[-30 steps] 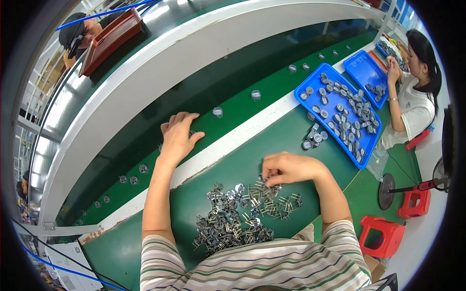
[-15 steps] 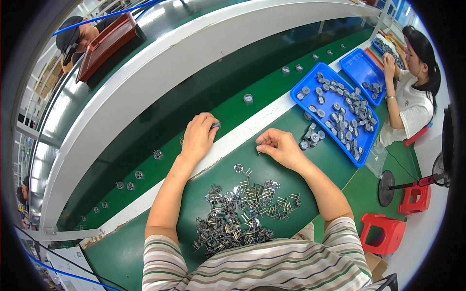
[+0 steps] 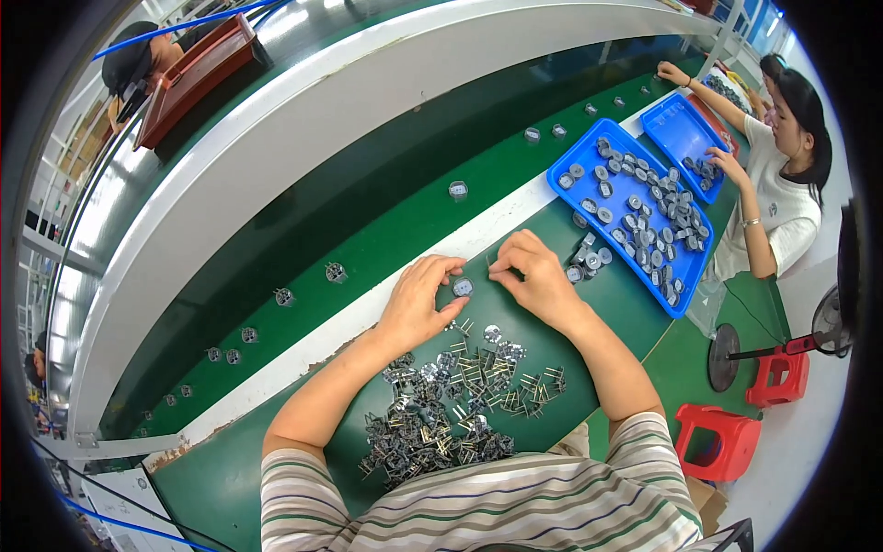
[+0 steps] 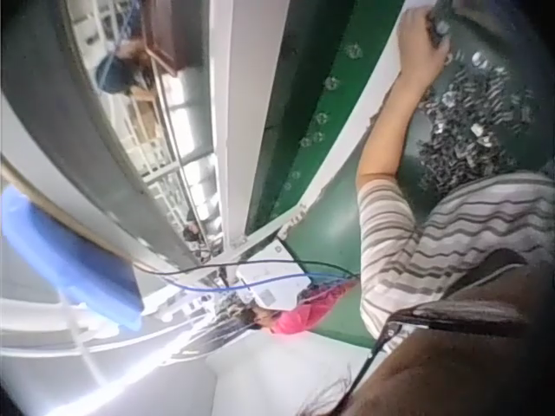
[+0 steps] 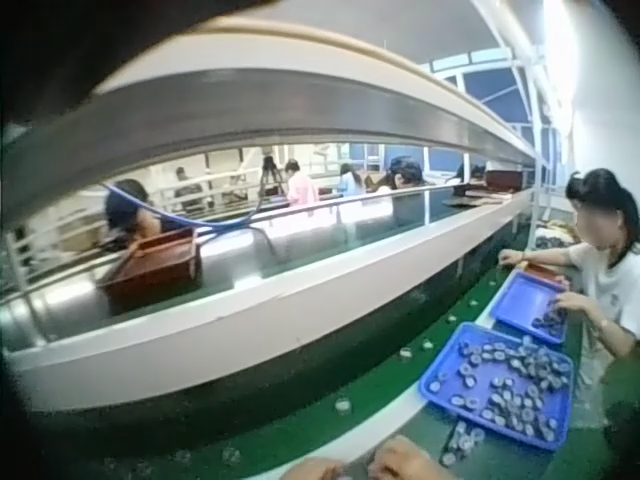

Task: The person assembles small electronic components by hand, inserting metal pins into plastic housings at an industrial workstation.

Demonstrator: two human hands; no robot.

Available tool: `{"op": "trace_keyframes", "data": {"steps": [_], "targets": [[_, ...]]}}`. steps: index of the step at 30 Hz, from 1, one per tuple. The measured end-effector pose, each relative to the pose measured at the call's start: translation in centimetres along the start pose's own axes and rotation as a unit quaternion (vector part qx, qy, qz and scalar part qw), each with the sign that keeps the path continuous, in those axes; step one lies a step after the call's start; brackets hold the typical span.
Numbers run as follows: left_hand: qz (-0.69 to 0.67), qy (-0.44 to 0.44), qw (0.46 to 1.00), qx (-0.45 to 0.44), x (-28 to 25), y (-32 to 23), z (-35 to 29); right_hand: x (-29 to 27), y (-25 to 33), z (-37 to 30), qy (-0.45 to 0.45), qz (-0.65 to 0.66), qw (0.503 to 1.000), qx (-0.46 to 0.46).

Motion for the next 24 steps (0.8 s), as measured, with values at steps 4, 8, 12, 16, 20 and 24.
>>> {"op": "trace_keyframes", "data": {"steps": [4, 8, 12, 16, 20, 24], "targets": [[0.043, -0.050, 0.997, 0.026, 0.2, 0.5, -0.2, -0.2, 0.2, -0.2, 0.072, -0.020, 0.997, -0.012], [0.059, -0.043, 0.997, 0.015, 0.4, 0.4, -0.1, -1.1, 0.4, 0.2, 0.065, -0.016, 0.998, 0.011], [0.056, -0.047, 0.997, 0.017, 0.5, 0.3, 0.0, -0.3, -0.1, 0.5, 0.045, -0.081, 0.995, -0.029], [0.055, -0.045, 0.997, 0.015, 0.4, 0.3, 0.0, 1.4, -0.6, 0.5, 0.020, 0.071, 0.997, -0.010], [0.059, -0.040, 0.997, 0.016, 0.5, 0.5, 0.0, 2.6, -1.2, 0.5, 0.015, 0.028, 0.999, -0.018], [0.055, -0.033, 0.998, 0.022, 0.4, 0.5, 0.1, 2.7, -1.7, 0.7, 0.014, 0.005, 0.998, -0.056]]}}
Point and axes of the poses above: each hand's wrist, its own z-axis towards the middle knuckle, its own x-axis out of the palm, y = z × x, the point moved 1 cm from there along z, towards the middle knuckle, and after that the axes turned 10 degrees about z, right-handed, at the moved point
